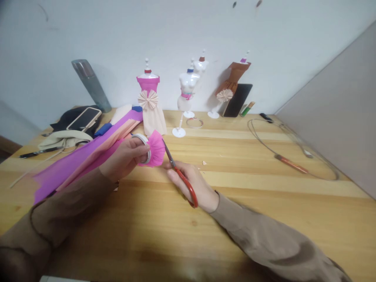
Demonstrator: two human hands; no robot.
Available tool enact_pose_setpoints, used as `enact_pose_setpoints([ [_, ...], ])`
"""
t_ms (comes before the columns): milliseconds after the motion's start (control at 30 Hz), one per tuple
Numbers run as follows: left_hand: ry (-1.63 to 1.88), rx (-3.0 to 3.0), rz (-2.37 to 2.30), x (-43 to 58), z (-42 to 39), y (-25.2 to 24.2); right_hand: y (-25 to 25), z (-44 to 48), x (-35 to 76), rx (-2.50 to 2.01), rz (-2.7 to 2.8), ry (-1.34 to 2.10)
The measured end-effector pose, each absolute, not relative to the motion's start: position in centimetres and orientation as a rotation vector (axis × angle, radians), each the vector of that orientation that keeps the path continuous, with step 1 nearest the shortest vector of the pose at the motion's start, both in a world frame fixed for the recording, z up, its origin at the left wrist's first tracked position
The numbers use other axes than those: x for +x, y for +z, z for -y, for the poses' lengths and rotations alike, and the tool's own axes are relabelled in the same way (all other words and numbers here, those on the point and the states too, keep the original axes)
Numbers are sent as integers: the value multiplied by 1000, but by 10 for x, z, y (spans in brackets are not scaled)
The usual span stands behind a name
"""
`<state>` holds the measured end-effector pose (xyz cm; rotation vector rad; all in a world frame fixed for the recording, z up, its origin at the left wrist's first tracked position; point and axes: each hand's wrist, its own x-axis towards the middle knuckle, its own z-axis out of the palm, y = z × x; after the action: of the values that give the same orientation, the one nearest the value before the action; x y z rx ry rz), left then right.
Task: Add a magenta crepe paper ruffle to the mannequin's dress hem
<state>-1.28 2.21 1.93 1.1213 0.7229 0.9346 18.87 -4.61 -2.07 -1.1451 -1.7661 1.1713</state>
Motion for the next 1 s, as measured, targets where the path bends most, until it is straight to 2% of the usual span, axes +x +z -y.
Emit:
enact_pose_setpoints([
  [233, 885, 1135, -715, -15, -25, 21, -26, 46, 191, -1176, 1660, 1373],
  [1000, 840, 1231, -754, -15, -24, 15, -27, 43, 192, -1036, 1816, 1256],
])
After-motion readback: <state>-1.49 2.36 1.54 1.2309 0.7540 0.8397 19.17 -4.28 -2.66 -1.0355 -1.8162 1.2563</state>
